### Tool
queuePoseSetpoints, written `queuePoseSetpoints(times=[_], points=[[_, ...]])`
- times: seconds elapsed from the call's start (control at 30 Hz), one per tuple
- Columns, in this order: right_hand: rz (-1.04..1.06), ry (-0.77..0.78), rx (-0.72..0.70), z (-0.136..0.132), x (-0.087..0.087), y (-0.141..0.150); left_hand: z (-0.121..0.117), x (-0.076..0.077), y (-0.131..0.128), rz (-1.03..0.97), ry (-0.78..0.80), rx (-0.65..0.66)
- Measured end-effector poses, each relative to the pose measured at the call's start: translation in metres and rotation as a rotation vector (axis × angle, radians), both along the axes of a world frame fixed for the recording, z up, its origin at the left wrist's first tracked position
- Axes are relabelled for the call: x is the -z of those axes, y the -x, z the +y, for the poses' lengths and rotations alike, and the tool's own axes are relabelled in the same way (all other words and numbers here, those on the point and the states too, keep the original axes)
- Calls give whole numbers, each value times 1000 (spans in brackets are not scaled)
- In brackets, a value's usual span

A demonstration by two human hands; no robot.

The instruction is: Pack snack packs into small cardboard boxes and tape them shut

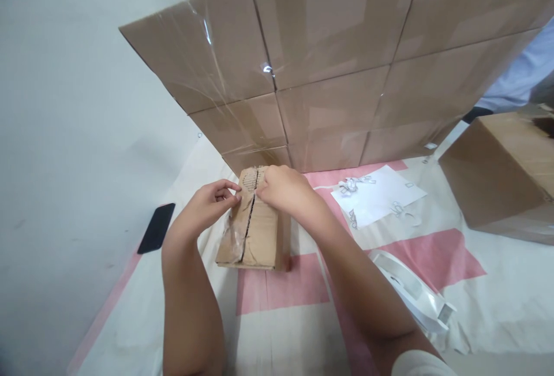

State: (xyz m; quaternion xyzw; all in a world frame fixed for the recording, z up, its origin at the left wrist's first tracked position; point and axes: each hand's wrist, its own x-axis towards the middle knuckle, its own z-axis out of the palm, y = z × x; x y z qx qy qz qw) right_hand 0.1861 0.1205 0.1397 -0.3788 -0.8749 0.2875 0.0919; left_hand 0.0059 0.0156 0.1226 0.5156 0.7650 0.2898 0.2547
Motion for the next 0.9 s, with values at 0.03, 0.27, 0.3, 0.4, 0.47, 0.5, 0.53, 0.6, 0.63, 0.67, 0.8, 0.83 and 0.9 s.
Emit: queuePoseSetpoints(times=[0.03,0.27,0.3,0.4,0.47,0.5,0.53,0.6,0.63,0.67,0.8,0.83,0.9], points=[[-38,-8,13,-1,-2,0,0,0,-1,24,10,-11],[-184,-33,42,1,-5,-1,0,-3,-5,154,54,-74],[-191,-27,42,3,-3,-2,0,-4,-4,162,63,-83],[-201,12,49,11,-2,-10,-1,-5,-2,193,95,-97],[-203,32,58,16,-2,-15,-2,-4,0,217,125,-93],[-203,39,61,18,-2,-18,-2,-4,2,219,145,-84],[-203,41,63,20,-2,-20,-3,-4,3,215,164,-73],[-205,20,77,21,-2,-22,-4,-4,5,197,193,-52],[-195,-6,97,20,-1,-21,-5,-4,5,191,199,-43],[-176,-32,124,18,-1,-20,-5,-5,5,189,200,-38],[-73,-41,189,3,3,-2,-6,-8,-3,190,194,-48],[-73,-23,177,-1,5,4,-5,-8,-6,190,200,-63],[-108,3,150,-7,6,14,-3,-8,-10,198,223,-91]])
